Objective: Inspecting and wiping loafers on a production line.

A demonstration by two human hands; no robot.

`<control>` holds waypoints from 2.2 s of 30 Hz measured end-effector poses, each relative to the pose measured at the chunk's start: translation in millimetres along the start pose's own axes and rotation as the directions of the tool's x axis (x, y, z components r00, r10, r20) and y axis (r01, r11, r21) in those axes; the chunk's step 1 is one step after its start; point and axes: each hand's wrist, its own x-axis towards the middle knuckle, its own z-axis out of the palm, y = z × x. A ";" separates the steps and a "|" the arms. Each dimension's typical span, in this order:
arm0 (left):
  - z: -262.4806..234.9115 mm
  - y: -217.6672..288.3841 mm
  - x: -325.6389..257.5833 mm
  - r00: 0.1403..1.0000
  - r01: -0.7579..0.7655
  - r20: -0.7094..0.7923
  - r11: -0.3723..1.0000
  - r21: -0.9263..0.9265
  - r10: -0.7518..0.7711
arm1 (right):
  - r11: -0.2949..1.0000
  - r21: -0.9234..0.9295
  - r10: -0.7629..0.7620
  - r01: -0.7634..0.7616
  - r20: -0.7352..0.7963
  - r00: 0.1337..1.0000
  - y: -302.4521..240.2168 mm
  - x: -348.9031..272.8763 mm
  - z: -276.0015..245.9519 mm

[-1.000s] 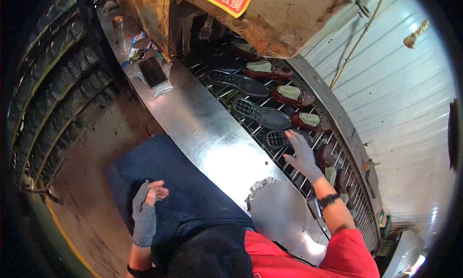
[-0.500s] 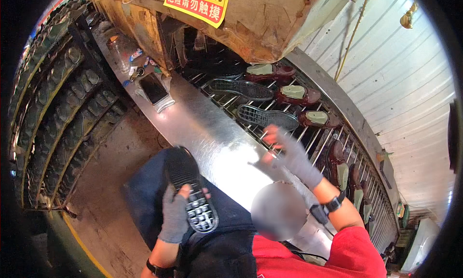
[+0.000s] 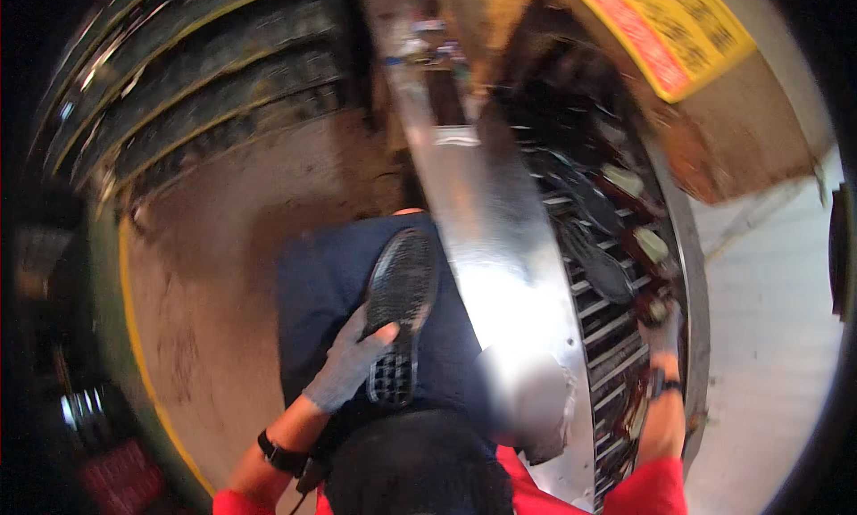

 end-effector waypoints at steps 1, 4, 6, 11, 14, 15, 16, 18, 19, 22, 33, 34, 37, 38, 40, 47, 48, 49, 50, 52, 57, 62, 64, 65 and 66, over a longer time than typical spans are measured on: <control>-4.5 4.8 -3.8 0.990 -0.103 -0.060 0.945 0.309 0.127 | 0.996 -0.048 -0.069 0.072 0.053 0.996 3.4 -25.3 -3.1; -14.9 15.3 -7.8 0.913 -0.295 -0.058 0.750 0.592 0.405 | 0.984 -0.159 -0.031 0.084 0.309 0.951 17.2 -94.1 -6.3; -11.4 16.6 -1.8 0.827 -0.469 0.019 0.671 0.574 0.562 | 0.964 -0.246 0.010 0.100 0.410 0.912 42.3 -139.2 1.5; 34.9 18.8 24.1 0.889 -0.319 0.321 0.944 -0.081 0.328 | 0.809 -0.588 0.296 -0.018 0.381 0.876 126.6 -243.9 87.3; 48.2 34.0 18.2 0.860 -0.469 0.232 0.883 0.007 0.455 | 0.729 -0.572 0.311 0.375 0.766 0.563 166.1 -309.5 160.1; 49.8 38.3 12.4 0.881 -0.419 0.178 0.897 -0.138 0.439 | 0.768 -0.448 0.307 0.457 0.884 0.351 169.9 -328.0 179.9; 38.8 46.7 3.0 0.877 -0.398 0.180 0.885 -0.243 0.445 | 0.775 -0.487 0.340 0.403 0.859 0.384 175.5 -342.1 200.3; 23.2 54.1 -13.4 0.889 -0.365 0.119 0.841 -0.400 0.442 | 0.759 -0.296 0.512 -0.580 0.821 0.251 184.1 -361.4 232.4; 16.7 55.2 -18.9 0.890 -0.358 0.138 0.853 -0.380 0.435 | 0.752 -0.349 0.499 -0.558 0.856 0.137 183.7 -366.3 241.6; 8.5 52.9 -28.0 0.809 -0.348 0.325 0.844 -0.409 0.491 | 0.787 -0.615 0.613 0.044 0.788 0.050 186.9 -366.7 258.4; 20.5 75.0 -8.6 0.748 -0.188 0.571 0.933 -0.306 0.338 | 0.541 -0.649 0.628 -0.535 0.735 -0.256 232.4 -355.9 231.6; 23.0 70.3 -8.4 0.709 -0.099 0.654 0.955 -0.279 0.265 | 0.495 -0.642 0.617 -0.585 0.734 -0.284 237.1 -354.9 227.4; 30.0 58.3 -6.8 0.670 -0.019 0.699 0.946 -0.323 0.252 | 0.246 -0.634 0.575 -0.733 0.704 -0.416 249.1 -355.7 217.4; 33.4 55.8 -7.3 0.582 0.070 0.765 0.920 -0.385 0.276 | 0.174 -0.641 0.568 -0.748 0.685 -0.456 251.1 -356.8 215.2; 38.7 54.6 -12.0 0.597 0.163 0.759 0.887 -0.432 0.261 | 0.269 -0.692 0.560 -0.670 0.678 -0.476 252.6 -358.4 213.7; 34.7 63.5 -21.1 0.794 -0.010 0.570 0.942 -0.335 0.211 | 0.362 -0.643 0.525 -0.675 0.739 -0.422 231.7 -350.3 226.6; 30.9 61.4 -21.1 0.805 0.048 0.553 0.906 -0.421 0.214 | 0.387 -0.611 0.498 -0.691 0.769 -0.400 228.2 -349.0 228.5; 28.4 59.0 -19.0 0.828 0.011 0.523 0.925 -0.380 0.204 | 0.409 -0.575 0.471 -0.709 0.798 -0.375 224.7 -348.0 229.7; 25.8 55.8 -18.5 0.830 0.002 0.523 0.937 -0.348 0.192 | 0.519 -0.641 0.548 -0.566 0.757 -0.356 222.4 -347.7 231.8; 24.8 54.1 -11.5 0.829 -0.011 0.529 0.950 -0.311 0.183 | 0.530 -0.637 0.541 -0.559 0.762 -0.355 217.9 -347.8 236.5; 29.6 78.9 35.0 0.772 -0.412 0.530 0.911 -0.007 0.352 | 0.530 -0.554 0.432 -0.642 0.828 -0.357 203.6 -351.5 255.6; 1.0 79.1 81.0 0.734 -0.661 0.474 0.672 0.334 0.486 | 0.539 -0.454 0.363 -0.709 0.885 -0.291 172.2 -362.6 256.7; -3.0 53.4 82.3 0.808 -0.334 0.202 0.149 0.931 0.553 | 0.561 -0.411 0.392 -0.719 0.897 -0.207 161.2 -365.8 249.5; -2.9 40.8 81.0 0.751 -0.419 0.254 0.142 0.897 0.610 | 0.574 -0.387 0.410 -0.721 0.899 -0.156 157.6 -366.2 245.4; -2.6 32.3 79.9 0.680 -0.384 0.283 0.000 0.923 0.676 | 0.565 -0.345 0.453 -0.749 0.889 -0.067 155.0 -365.7 241.2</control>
